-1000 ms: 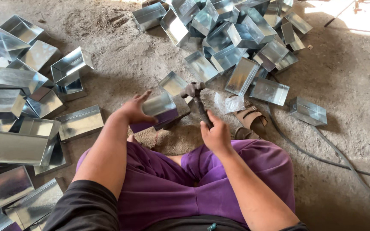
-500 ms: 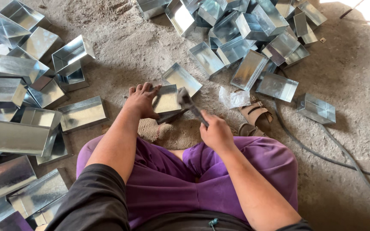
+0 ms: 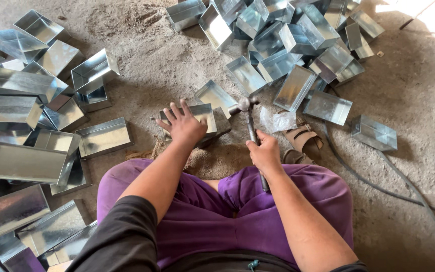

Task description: The person sits on the floor and repeatedly hammers small rectangular metal boxes with a hammer. They pick up each box, strike it several times, and place it back among a pile of similar metal pieces.

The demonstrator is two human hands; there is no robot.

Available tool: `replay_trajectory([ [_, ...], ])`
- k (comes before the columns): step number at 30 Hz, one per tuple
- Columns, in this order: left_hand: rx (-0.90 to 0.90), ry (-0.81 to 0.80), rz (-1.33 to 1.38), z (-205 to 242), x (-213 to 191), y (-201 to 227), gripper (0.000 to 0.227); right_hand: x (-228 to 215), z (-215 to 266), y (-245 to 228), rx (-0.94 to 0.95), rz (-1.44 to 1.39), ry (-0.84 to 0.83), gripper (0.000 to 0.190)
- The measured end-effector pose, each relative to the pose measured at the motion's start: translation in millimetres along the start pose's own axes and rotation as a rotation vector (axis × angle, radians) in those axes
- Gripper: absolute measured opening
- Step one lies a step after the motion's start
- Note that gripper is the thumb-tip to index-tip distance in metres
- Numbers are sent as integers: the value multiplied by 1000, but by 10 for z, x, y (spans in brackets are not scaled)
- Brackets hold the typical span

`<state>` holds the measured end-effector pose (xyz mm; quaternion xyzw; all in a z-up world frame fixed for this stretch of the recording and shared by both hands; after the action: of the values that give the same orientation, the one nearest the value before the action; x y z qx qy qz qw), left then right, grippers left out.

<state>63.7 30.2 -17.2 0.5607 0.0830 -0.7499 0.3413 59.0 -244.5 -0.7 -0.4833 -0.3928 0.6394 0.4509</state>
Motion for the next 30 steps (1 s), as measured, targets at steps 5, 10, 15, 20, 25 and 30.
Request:
replay_trajectory([
  [5,236,-255,-437,67,29,-73,130,10,27,43,78,-215,-38,37],
  [10,-116,-141,-52,-350,-21,-529,87,1,55,38,63,-217,-52,37],
  [15,86,-123,-15,-495,116,-457,31,-44,66,12,27,-148,-42,48],
  [20,689,322,-160,-45,-300,163,23,-230,346,-782,-700,260,142,39],
  [25,808,366,-273,135,-239,333,23,-580,738,-1440,-1022,119,327,31],
  [30,783,379,-297,65,-209,352,21,-430,844,-1450,-1044,73,348,30],
])
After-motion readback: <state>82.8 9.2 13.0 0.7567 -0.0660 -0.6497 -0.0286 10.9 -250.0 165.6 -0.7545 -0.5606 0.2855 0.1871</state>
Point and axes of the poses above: each hand's wrist, its own z-axis away from the middle knuckle, its own x-axis out of the palm, y = z × x, the point moved 8 cm from there along -z, towards the middle knuckle, and after that the axes turned 2 degrees about y, right-handed, at the moved point
